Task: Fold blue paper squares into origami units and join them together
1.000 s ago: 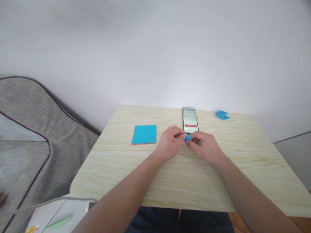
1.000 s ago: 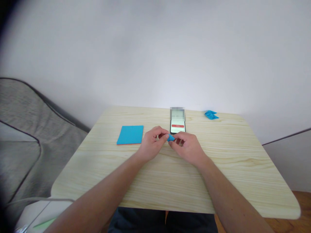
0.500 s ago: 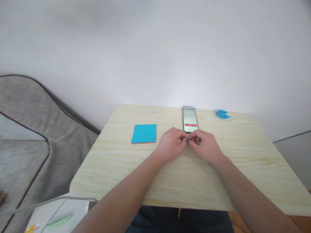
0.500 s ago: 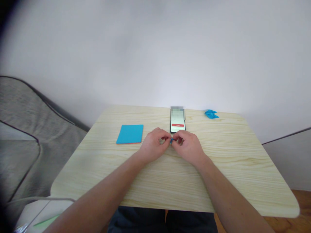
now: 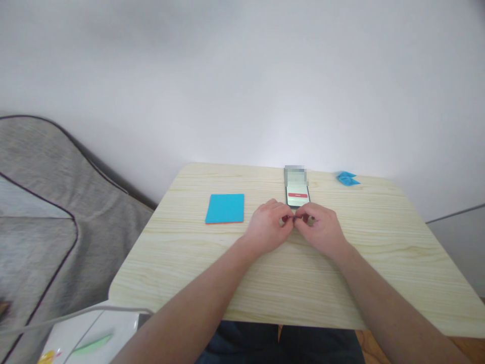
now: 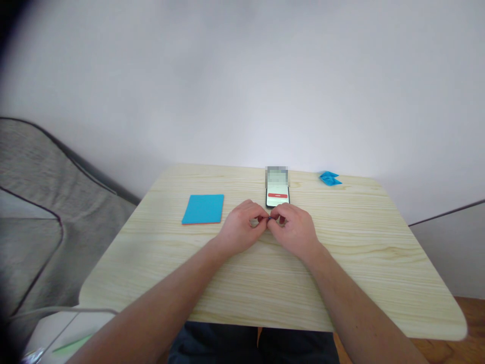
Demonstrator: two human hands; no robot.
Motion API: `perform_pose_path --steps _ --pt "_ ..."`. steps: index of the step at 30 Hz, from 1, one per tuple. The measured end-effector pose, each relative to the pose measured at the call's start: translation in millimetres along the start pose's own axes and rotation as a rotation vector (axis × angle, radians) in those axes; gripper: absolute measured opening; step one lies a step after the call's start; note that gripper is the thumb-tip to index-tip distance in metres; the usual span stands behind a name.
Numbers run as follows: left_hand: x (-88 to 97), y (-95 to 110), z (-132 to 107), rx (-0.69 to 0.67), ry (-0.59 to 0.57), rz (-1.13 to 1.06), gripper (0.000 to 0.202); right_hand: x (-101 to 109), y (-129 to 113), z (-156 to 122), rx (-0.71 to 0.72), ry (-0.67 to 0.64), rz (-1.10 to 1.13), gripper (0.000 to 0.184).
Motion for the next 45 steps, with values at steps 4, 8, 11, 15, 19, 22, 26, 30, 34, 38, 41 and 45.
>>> perform_pose_path --steps 4,8,11,15,19,22,26,30,34,38,41,45 --pt "-1.0 -2.7 0.0 0.020 0.017 -0.015 0.012 0.3 0.2 -0.5 -0.005 0.012 0.006 0.008" --pt "-2.2 -4.6 0.1 0.043 0.026 -0.007 0.011 0.0 1.6 -0.6 -0.034 0.011 0.015 0.007" --pt "-3.1 -5.1 0.3 0.052 0.020 0.002 0.012 -1.1 3.6 -0.6 -0.058 0.005 0.011 0.006" --pt "-3.6 -6.8 0.5 0.065 0.008 0.022 0.013 -2.2 4.7 -0.1 -0.056 0.001 0.014 0.008" --pt "-2.3 -9.8 1.1 0.085 0.003 0.054 0.011 -1.4 3.1 1.4 -0.010 -0.008 0.026 0.012" --pt "-0.5 -10.8 1.8 0.098 0.005 0.082 0.010 0.2 3.0 2.5 0.010 -0.010 0.024 0.013" --pt "1.6 -10.3 2.3 0.113 0.016 0.113 0.009 1.7 5.5 3.0 0.004 -0.021 0.004 0.011" --pt "1.5 -9.7 2.0 0.121 0.010 0.132 0.010 2.3 7.5 2.9 0.005 -0.053 -0.019 0.010" --pt "0.5 -8.8 1.6 0.111 -0.011 0.137 0.012 2.2 7.6 2.1 0.008 -0.095 -0.057 0.009" --pt "-0.9 -6.2 0.7 0.063 -0.060 0.169 0.021 1.1 6.7 1.3 0.030 -0.119 -0.126 0.009" --pt "-0.4 -3.9 -0.3 0.031 -0.087 0.244 0.024 -0.4 6.6 1.3 0.059 -0.123 -0.160 0.009" --pt "2.1 -0.1 -1.3 0.021 -0.112 0.333 0.023 -1.7 7.6 0.8 0.081 -0.114 -0.197 0.011"
Point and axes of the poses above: each hand's wrist, its own z-axis towards the middle knuckle, its own x-axis out of the back of the hand, y = z × x, the point moved 4 cm from there along z, towards the middle knuckle, and after that the axes turned 3 degrees about -z, right-handed, at the moved point
